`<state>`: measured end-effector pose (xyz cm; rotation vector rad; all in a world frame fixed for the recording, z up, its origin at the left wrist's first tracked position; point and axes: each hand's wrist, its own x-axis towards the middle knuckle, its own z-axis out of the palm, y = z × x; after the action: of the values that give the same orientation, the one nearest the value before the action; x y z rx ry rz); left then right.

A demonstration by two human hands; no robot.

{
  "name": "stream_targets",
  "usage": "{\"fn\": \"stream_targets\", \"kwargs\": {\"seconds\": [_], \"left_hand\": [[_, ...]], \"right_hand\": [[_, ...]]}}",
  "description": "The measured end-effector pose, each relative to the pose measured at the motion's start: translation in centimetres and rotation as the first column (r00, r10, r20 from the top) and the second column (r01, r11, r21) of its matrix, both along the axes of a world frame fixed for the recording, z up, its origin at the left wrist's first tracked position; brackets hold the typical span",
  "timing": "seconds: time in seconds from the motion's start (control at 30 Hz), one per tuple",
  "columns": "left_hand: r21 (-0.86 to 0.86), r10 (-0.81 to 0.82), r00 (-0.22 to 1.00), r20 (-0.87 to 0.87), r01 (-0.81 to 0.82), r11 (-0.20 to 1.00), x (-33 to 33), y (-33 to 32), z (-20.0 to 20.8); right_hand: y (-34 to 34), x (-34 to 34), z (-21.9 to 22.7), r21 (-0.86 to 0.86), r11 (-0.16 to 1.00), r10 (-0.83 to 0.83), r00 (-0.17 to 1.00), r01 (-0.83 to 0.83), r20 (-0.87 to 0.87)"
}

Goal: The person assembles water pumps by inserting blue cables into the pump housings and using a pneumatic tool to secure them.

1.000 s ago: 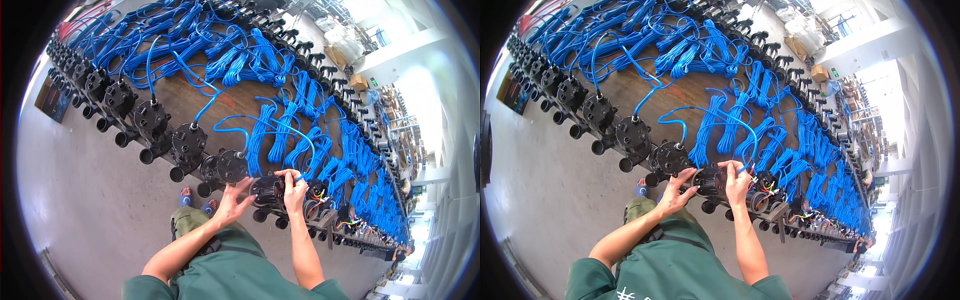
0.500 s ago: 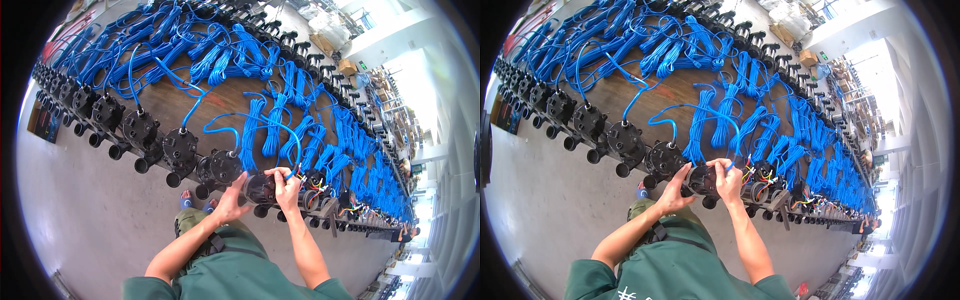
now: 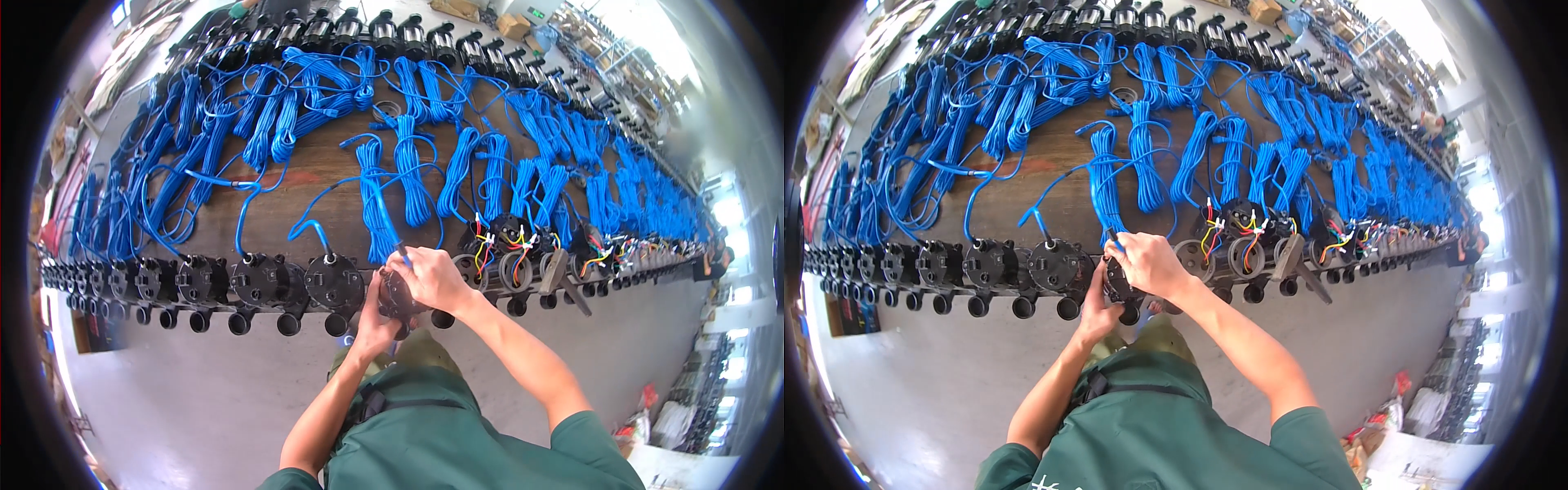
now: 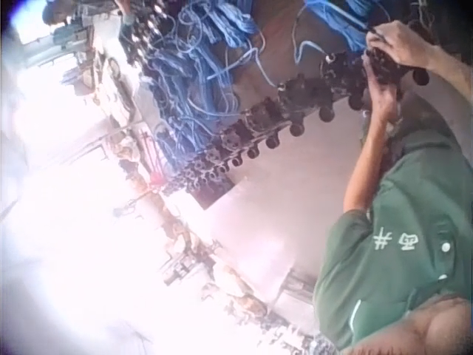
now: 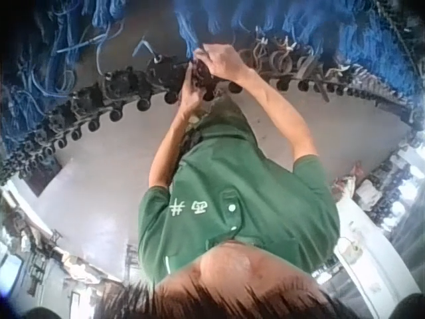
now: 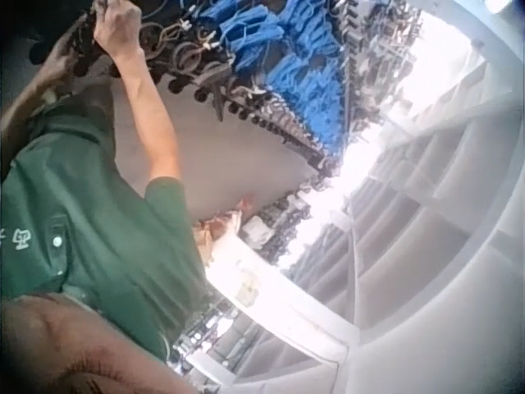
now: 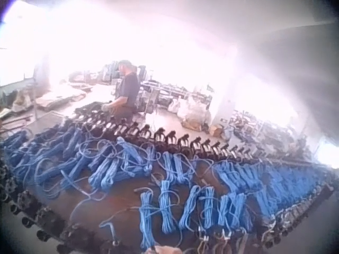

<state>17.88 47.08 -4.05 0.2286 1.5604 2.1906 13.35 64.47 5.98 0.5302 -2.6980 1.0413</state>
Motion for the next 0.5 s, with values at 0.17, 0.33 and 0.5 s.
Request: {"fn": "stream_targets", "kwargs": {"seconds": [0.17,0.33,0.5], "left_hand": [[0.237,0.071,0.963,0.259,-0.135,0.962,-0.8,0.4,6.6],[-0.068,0.091,0.990,0.112,-0.083,0.994,-2.4,2.3,6.4],[-0.090,0.234,0.968,-0.094,-0.242,0.966,-1.4,3.2,4.5]], "right_hand": [[0.4,0.3,0.4,-0.042,0.999,-0.012,1.000,0.012,-0.015],[5.2,1.6,2.8,-0.289,0.950,-0.166,0.976,0.120,-0.141],[22.6,12.9,0.8,-0.029,0.490,-0.871,0.490,0.871,0.028]]}}
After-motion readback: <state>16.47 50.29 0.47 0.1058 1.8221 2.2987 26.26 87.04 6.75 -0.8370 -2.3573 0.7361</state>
